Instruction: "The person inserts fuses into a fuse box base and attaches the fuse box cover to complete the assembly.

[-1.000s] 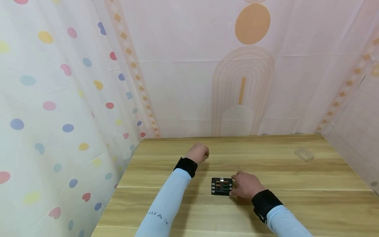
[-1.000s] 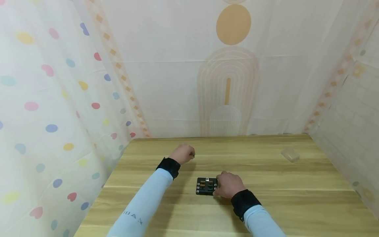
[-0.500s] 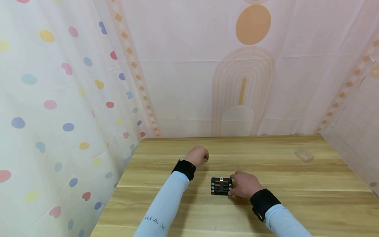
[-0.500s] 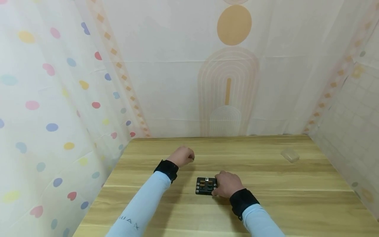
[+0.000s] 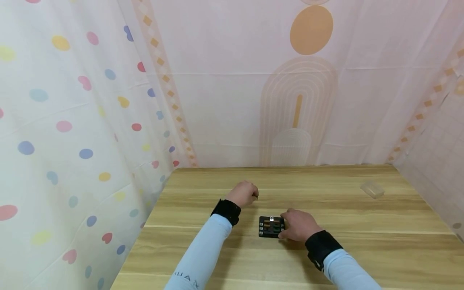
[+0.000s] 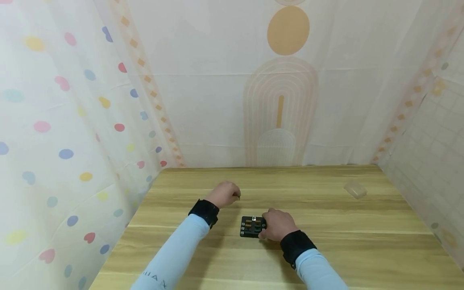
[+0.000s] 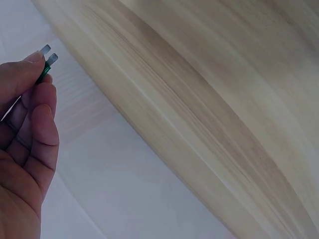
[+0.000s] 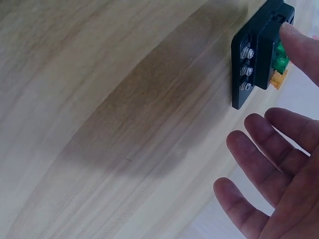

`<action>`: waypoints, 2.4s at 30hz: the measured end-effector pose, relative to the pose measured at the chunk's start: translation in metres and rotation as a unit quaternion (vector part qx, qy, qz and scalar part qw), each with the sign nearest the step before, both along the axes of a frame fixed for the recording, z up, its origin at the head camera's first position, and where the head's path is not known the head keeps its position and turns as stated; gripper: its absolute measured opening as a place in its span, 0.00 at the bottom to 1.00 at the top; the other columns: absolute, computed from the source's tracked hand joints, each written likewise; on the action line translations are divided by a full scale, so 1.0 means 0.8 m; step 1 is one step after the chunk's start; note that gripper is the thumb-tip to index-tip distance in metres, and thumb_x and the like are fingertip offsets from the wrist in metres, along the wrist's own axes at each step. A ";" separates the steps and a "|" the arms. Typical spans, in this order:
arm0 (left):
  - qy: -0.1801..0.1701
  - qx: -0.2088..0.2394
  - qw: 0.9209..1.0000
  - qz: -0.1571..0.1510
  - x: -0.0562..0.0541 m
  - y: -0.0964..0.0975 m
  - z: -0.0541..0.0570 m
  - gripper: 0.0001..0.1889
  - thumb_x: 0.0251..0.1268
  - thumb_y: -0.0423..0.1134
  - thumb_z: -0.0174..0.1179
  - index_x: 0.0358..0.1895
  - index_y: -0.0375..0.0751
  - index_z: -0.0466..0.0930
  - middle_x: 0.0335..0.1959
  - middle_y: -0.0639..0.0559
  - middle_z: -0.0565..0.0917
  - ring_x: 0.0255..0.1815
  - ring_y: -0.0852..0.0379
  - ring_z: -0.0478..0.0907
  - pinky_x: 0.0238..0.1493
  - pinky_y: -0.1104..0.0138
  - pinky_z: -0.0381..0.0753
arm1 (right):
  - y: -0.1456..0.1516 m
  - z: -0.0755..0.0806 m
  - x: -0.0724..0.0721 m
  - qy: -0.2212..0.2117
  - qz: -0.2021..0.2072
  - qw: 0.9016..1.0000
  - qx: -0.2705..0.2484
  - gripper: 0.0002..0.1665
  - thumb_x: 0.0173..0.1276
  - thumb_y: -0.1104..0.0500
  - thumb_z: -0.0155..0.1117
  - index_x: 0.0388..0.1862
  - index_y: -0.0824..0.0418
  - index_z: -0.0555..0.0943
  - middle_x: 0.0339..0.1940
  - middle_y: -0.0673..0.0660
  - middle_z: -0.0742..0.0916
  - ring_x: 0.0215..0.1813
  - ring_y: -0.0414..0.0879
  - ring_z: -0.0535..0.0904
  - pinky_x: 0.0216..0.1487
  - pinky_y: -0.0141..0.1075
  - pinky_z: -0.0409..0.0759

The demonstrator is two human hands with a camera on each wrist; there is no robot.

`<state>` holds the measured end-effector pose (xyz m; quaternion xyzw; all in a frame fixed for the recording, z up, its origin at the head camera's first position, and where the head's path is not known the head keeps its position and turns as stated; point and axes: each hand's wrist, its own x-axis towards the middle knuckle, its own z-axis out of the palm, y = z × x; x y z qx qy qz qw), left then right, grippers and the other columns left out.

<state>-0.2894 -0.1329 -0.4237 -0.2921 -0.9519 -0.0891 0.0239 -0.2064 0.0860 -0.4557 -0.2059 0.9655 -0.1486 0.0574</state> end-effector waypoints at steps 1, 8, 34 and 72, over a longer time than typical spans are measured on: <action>0.001 -0.001 1.000 -0.001 0.001 0.000 -0.001 0.02 0.61 0.32 0.69 0.32 0.43 0.89 0.32 0.54 0.87 0.34 0.61 0.81 0.38 0.71 0.79 | 0.000 0.000 0.000 0.000 0.000 1.000 0.000 0.36 0.51 0.48 0.81 0.55 0.67 0.82 0.51 0.63 0.84 0.49 0.57 0.82 0.50 0.51 0.80; -0.021 0.010 1.000 0.005 0.012 0.001 0.002 0.04 0.62 0.29 0.66 0.36 0.40 0.90 0.35 0.52 0.88 0.38 0.58 0.83 0.42 0.68 0.80 | -0.002 -0.001 -0.001 0.002 0.000 1.000 0.004 0.36 0.50 0.48 0.81 0.55 0.66 0.83 0.47 0.61 0.84 0.45 0.53 0.82 0.48 0.49 0.80; -0.051 0.007 0.998 -0.045 0.030 0.006 0.010 0.02 0.64 0.34 0.68 0.35 0.44 0.89 0.33 0.57 0.86 0.32 0.67 0.78 0.37 0.74 0.77 | -0.014 -0.006 -0.007 0.008 0.011 1.000 0.001 0.33 0.50 0.49 0.82 0.51 0.64 0.83 0.38 0.55 0.82 0.33 0.46 0.75 0.41 0.45 0.79; -0.128 -0.016 0.989 -0.074 0.062 0.042 0.010 0.03 0.57 0.32 0.72 0.31 0.45 0.88 0.26 0.63 0.82 0.28 0.69 0.75 0.32 0.77 0.74 | -0.016 -0.017 -0.008 0.021 0.031 0.999 -0.037 0.20 0.52 0.55 0.80 0.43 0.60 0.86 0.34 0.52 0.81 0.31 0.44 0.73 0.35 0.43 0.76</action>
